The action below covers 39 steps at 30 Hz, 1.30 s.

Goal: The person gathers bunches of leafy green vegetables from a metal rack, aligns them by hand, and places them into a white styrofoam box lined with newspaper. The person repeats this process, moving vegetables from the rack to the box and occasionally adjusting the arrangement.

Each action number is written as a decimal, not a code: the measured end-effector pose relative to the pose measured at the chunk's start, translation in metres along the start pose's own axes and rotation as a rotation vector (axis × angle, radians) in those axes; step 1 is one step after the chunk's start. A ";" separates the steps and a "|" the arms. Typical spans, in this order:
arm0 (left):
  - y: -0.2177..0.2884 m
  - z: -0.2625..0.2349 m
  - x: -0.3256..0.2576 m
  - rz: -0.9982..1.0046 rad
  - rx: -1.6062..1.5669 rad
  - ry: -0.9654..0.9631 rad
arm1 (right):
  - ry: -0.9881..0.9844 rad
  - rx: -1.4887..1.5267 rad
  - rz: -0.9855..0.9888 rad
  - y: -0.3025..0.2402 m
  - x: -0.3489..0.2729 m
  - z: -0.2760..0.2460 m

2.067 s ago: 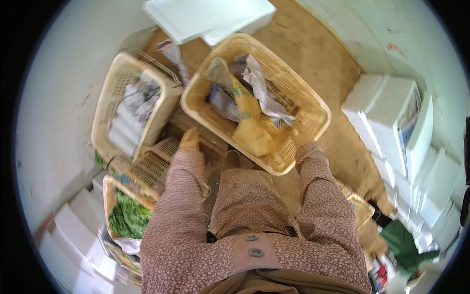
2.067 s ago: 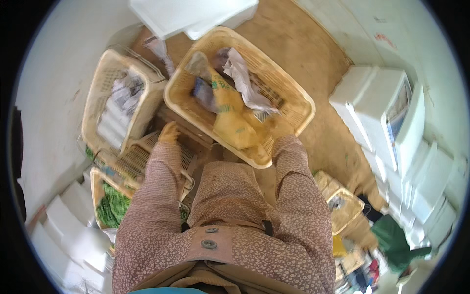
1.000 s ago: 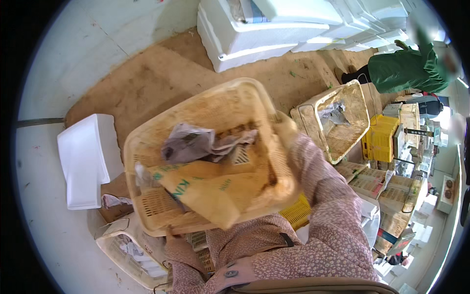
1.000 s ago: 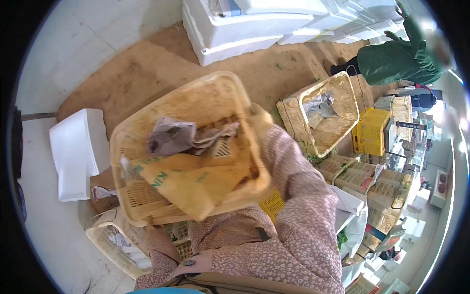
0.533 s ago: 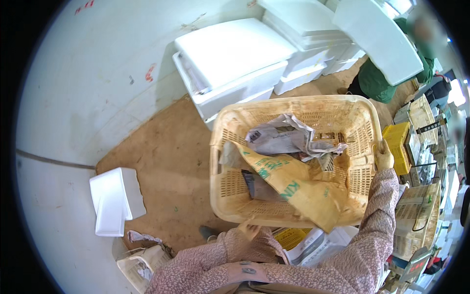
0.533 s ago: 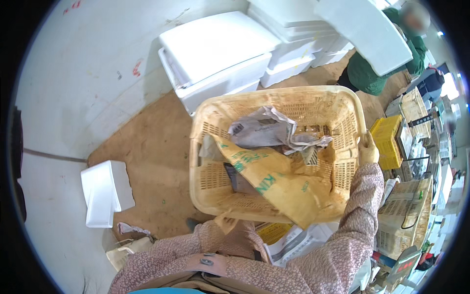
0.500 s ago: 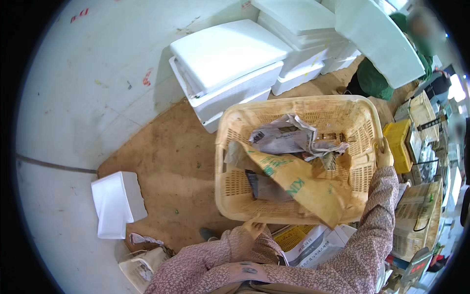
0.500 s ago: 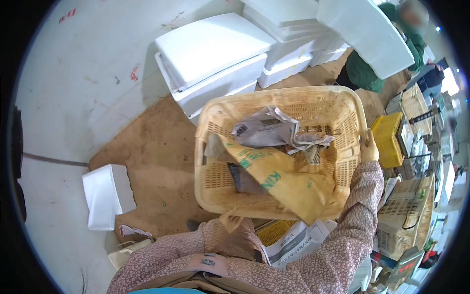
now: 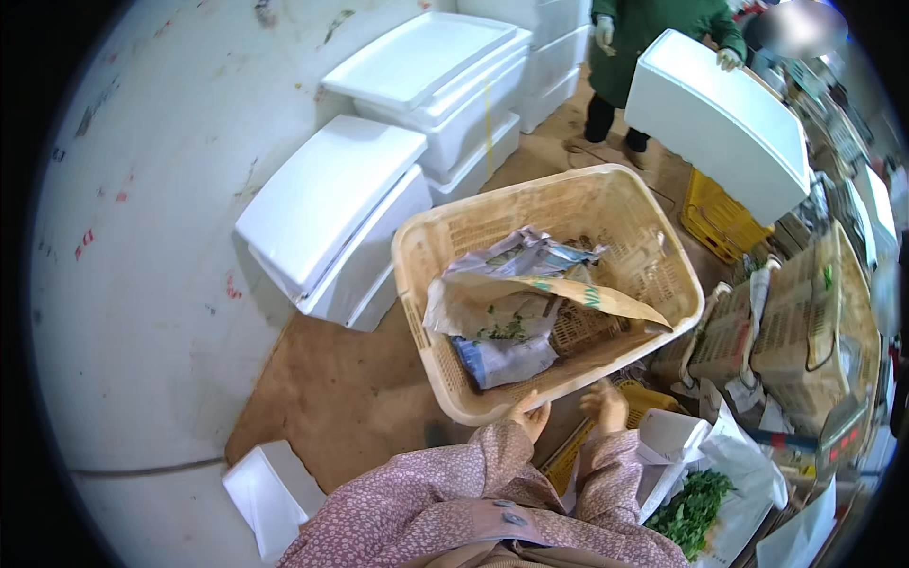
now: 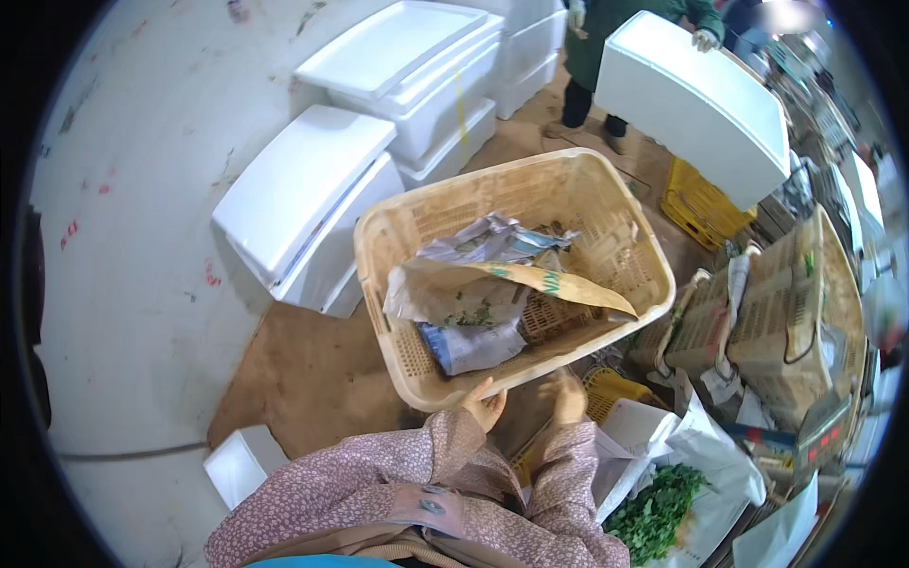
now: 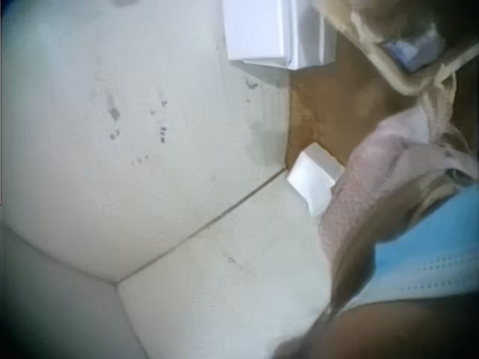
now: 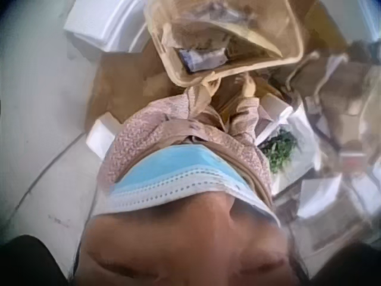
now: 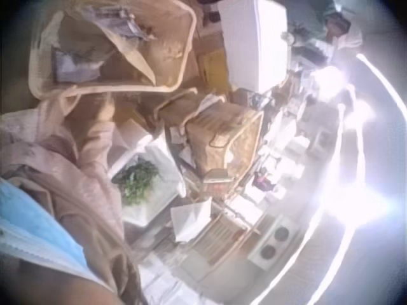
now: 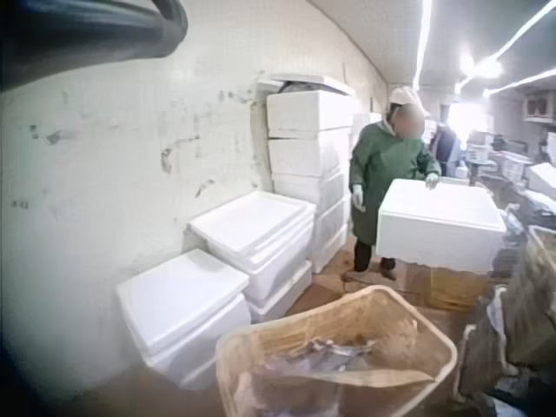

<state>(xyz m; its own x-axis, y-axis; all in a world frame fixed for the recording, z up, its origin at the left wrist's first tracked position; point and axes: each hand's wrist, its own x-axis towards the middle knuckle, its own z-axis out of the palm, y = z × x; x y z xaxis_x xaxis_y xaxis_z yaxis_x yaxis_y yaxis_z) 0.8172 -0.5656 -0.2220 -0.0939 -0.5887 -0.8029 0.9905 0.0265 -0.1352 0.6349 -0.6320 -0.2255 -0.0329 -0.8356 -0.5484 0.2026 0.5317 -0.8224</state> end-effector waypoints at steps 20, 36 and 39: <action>0.311 0.235 -0.018 1.355 1.773 -0.252 | 0.534 -0.004 -0.227 0.029 0.083 0.033; 0.137 0.197 0.084 0.492 1.089 0.007 | 0.528 -0.487 -0.336 -0.193 0.236 -0.103; 0.102 0.200 0.110 0.395 1.016 0.059 | 0.521 -0.470 -0.367 -0.209 0.299 -0.134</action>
<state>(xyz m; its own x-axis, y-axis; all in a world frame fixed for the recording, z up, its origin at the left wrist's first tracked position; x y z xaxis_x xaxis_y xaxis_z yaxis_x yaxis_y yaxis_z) 0.9282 -0.7891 -0.2080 0.2714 -0.6448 -0.7146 0.5697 -0.4907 0.6592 0.4518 -0.9746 -0.2376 -0.4954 -0.8582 -0.1346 -0.3406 0.3344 -0.8787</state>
